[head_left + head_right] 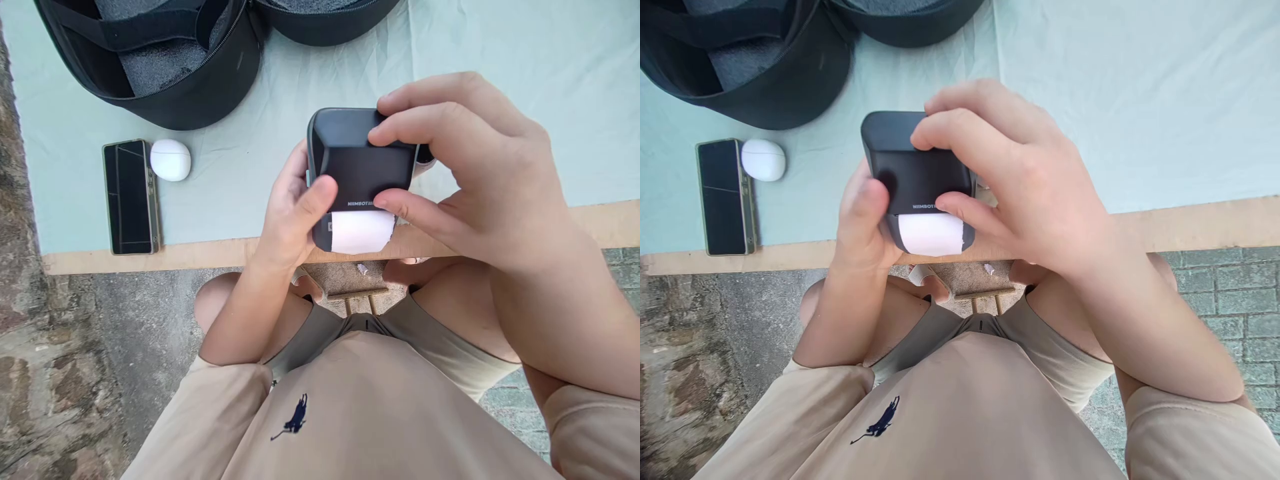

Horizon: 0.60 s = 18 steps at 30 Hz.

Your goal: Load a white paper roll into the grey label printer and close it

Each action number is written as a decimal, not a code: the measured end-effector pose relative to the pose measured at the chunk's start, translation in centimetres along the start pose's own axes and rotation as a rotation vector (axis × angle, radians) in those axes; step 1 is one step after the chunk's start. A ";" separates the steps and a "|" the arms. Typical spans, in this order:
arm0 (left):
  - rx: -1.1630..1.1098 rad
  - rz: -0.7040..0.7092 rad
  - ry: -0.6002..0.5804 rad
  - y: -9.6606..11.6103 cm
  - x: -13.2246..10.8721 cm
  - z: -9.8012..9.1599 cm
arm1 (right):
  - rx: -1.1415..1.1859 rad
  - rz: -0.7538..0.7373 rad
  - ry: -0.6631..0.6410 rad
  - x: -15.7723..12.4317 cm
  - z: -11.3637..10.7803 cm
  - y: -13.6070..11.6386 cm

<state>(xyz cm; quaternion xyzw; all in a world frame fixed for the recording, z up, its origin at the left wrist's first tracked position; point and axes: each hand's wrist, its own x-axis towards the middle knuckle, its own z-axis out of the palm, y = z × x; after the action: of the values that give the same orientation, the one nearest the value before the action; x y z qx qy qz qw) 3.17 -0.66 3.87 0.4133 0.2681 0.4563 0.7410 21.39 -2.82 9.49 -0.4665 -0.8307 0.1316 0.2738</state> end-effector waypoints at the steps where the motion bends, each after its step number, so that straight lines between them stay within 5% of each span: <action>1: -0.011 -0.004 -0.011 0.1 0.1 0.0 | 0.005 -0.004 0.007 -0.1 0.1 0.1; 15: -0.057 -0.012 0.087 0.4 0.2 -0.2 | -0.023 -0.018 0.013 -0.4 -0.3 -0.1; 18: -0.122 -0.030 0.074 0.5 0.3 0.3 | 0.144 0.233 0.099 -0.7 -0.4 -0.4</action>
<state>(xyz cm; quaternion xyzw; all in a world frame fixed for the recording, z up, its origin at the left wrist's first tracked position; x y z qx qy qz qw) 3.27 -0.37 4.43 0.3463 0.2733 0.4753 0.7612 21.64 -3.62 9.72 -0.5448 -0.7448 0.1986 0.3302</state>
